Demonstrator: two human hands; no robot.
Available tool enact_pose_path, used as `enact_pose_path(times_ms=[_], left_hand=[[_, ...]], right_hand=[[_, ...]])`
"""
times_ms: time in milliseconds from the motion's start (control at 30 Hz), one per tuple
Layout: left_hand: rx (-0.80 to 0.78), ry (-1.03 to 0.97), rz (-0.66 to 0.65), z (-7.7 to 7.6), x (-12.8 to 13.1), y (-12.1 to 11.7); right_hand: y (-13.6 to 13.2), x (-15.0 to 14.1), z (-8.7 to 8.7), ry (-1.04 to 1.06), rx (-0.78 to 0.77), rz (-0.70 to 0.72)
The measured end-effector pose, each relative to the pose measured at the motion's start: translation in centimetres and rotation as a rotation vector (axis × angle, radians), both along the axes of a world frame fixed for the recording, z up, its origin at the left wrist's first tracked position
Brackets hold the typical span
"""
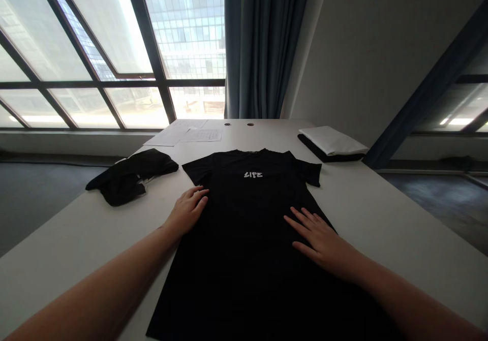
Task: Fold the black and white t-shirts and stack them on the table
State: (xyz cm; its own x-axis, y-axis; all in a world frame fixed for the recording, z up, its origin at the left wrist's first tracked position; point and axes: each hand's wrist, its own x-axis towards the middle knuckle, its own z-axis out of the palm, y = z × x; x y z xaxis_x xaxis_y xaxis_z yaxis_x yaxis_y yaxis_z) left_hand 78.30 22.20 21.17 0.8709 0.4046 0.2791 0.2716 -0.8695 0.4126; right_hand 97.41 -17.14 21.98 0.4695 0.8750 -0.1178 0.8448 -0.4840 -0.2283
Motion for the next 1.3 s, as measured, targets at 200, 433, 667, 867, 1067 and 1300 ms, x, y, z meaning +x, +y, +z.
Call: enact_pose_path(times_ms=[200, 433, 667, 867, 1067, 1300], left_hand=[[0.096, -0.049, 0.154, -0.4, 3.8, 3.8], [0.129, 0.11, 0.289, 0.2, 6.7, 6.8], [0.089, 0.125, 0.39, -0.1, 6.7, 8.0], [0.107, 0.179, 0.476, -0.1, 7.9, 9.5], [0.091, 0.192, 0.528, 0.3, 8.9, 10.6], [0.093, 0.22, 0.547, -0.2, 9.6, 11.8]], right_hand=[[-0.2, 0.3, 0.1, 0.044, -0.01, -0.007], [-0.6, 0.5, 0.6, 0.095, 0.008, 0.003], [-1.0, 0.9, 1.0, 0.153, 0.036, 0.033], [-1.2, 1.3, 1.0, 0.141, 0.121, 0.015], [-1.0, 5.2, -0.6, 0.015, 0.217, -0.088], [-0.8, 10.9, -2.3, -0.145, 0.433, -0.25]])
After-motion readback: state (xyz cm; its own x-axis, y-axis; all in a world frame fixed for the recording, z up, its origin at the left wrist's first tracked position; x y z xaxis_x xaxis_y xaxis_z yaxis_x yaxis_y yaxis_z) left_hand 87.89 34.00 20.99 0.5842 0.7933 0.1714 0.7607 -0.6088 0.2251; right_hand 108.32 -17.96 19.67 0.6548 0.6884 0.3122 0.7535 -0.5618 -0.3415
